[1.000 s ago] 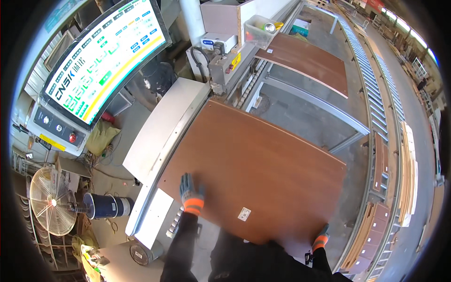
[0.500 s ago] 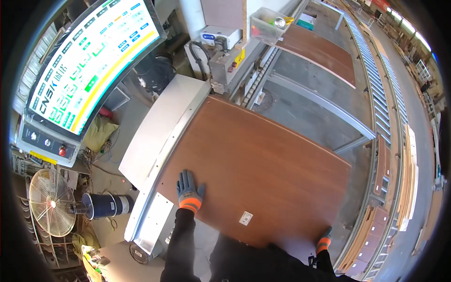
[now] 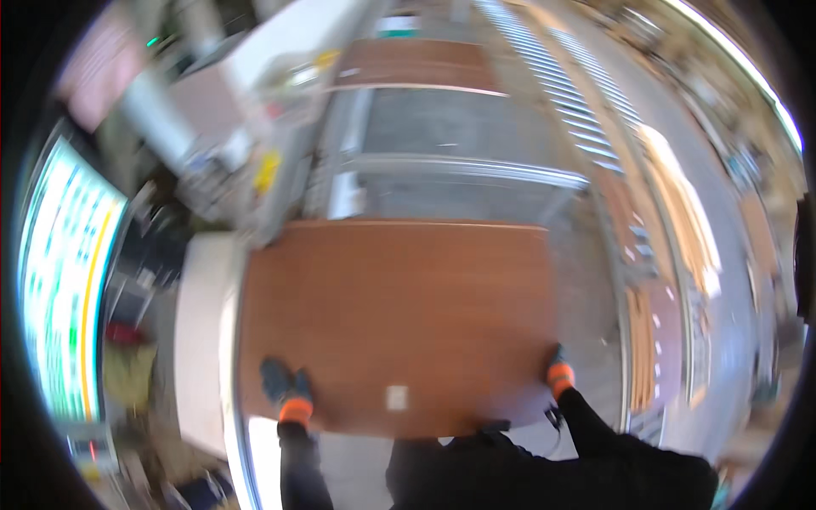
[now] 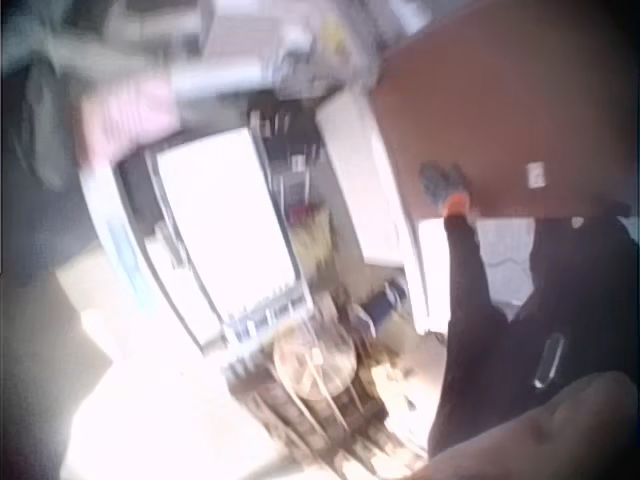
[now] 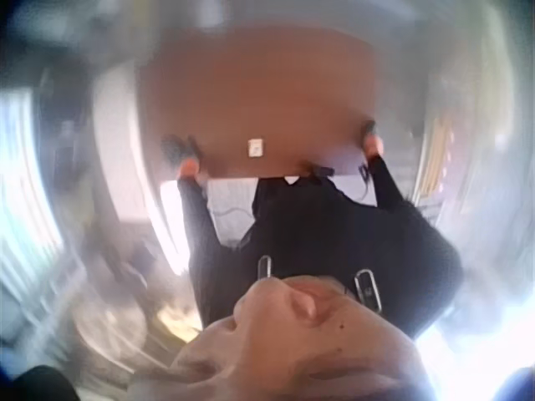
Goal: The person takes wood panels from a stack on a roller conveyor and feeds them one by one into an edge-banding machine, then walks back to retrieve the next panel.
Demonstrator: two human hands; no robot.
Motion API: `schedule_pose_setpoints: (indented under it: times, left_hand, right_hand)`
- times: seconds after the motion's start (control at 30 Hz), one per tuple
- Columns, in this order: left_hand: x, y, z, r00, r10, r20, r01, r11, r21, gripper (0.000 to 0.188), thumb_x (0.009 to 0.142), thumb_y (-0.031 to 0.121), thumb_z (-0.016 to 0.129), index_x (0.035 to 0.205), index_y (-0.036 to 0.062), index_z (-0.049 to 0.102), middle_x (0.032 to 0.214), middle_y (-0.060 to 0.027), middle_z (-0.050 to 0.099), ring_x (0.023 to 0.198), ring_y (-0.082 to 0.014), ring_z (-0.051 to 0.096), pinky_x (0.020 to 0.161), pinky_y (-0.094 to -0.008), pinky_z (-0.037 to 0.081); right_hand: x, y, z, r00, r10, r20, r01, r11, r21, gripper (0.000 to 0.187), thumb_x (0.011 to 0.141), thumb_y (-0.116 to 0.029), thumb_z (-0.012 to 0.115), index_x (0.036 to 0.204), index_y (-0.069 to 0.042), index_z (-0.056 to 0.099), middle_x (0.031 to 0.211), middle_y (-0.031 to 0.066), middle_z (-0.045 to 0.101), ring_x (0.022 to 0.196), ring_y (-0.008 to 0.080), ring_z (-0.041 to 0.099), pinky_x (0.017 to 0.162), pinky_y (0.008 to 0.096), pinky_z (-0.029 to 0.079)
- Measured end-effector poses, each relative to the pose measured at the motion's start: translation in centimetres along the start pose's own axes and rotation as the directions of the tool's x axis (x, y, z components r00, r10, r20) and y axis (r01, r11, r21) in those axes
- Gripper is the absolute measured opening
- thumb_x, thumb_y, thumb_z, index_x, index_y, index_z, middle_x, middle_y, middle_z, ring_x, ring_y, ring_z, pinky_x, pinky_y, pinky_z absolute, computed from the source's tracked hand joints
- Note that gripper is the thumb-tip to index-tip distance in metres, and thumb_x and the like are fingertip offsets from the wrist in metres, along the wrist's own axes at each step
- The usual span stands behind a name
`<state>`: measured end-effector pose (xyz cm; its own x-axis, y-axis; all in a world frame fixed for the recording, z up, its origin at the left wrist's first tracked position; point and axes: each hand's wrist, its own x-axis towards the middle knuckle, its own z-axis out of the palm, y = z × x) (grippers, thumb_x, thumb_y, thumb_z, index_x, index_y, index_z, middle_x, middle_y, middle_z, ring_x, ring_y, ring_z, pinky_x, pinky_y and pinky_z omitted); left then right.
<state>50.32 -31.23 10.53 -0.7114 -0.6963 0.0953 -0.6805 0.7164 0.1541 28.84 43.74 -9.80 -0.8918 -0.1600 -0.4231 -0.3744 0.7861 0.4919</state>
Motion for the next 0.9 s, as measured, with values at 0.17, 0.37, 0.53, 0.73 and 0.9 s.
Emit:
schedule_pose_setpoints:
  times: [0.17, 0.37, 0.53, 0.73, 0.9]
  left_hand:
    - [4.6, -0.2, 5.7, 0.999, 0.04, 0.011, -0.042, 0.965, 0.258, 0.076, 0.093, 0.05, 0.041, 0.148, 0.0013, 0.019, 0.155, -0.0155, 0.017, 0.143, -0.0323, 0.016, 0.115, -0.044, 0.014]
    - [10.7, 1.1, 9.6, 0.959, 0.213, -0.185, -0.127, 0.913, 0.389, 0.066, 0.094, 0.052, 0.04, 0.14, 0.0043, 0.04, 0.144, -0.0176, 0.039, 0.133, -0.0319, 0.038, 0.104, -0.0433, 0.035]
    - [11.5, 5.5, 9.8, 0.863, 0.462, -0.202, -0.389, 0.865, 0.318, 0.054, 0.086, 0.018, 0.049, 0.135, -0.0047, 0.041, 0.13, -0.0281, 0.049, 0.125, -0.0439, 0.044, 0.103, -0.0591, 0.035]
    - [-2.9, 16.6, 15.4, 0.777, 0.457, 0.432, -0.599, 0.327, 0.731, 0.038, 0.083, 0.026, 0.053, 0.114, 0.0081, 0.063, 0.122, -0.0163, 0.059, 0.116, -0.0366, 0.05, 0.094, -0.0521, 0.04]
    - [-19.6, 32.8, 20.8, 0.175, 0.28, 0.944, -0.981, -0.033, 0.192, 0.026, 0.083, 0.029, 0.055, 0.095, 0.0099, 0.07, 0.099, -0.0133, 0.066, 0.084, -0.0265, 0.066, 0.064, -0.0393, 0.052]
  right_hand:
    - [-1.2, -1.0, -19.4, 0.974, 0.22, 0.062, -0.204, 0.714, 0.67, 0.032, 0.09, -0.019, 0.046, 0.116, -0.008, 0.06, 0.106, 0.0174, 0.066, 0.099, 0.0347, 0.063, 0.079, 0.0427, 0.052]
    - [-7.3, 3.3, -21.5, 0.969, 0.132, 0.209, -0.247, 0.551, 0.797, 0.038, 0.09, -0.023, 0.045, 0.125, -0.01, 0.052, 0.122, 0.0174, 0.059, 0.11, 0.0353, 0.058, 0.091, 0.0426, 0.047]
    - [-20.1, 7.3, -13.4, 0.929, 0.289, 0.231, -0.336, 0.398, 0.854, 0.045, 0.095, -0.04, 0.038, 0.124, -0.009, 0.054, 0.131, 0.0166, 0.053, 0.115, 0.0361, 0.054, 0.099, 0.0406, 0.042]
    - [-35.7, 11.6, 13.8, 0.448, -0.112, 0.887, -0.519, -0.84, 0.156, 0.075, 0.087, -0.068, 0.034, 0.133, -0.01, 0.044, 0.124, 0.0158, 0.059, 0.099, 0.0325, 0.063, 0.08, 0.0455, 0.046]
    - [-44.7, 11.9, 23.8, 0.306, -0.114, 0.945, 0.108, -0.982, -0.154, 0.078, 0.088, -0.067, 0.033, 0.141, -0.01, 0.031, 0.122, 0.0174, 0.06, 0.09, 0.0342, 0.065, 0.077, 0.0489, 0.046]
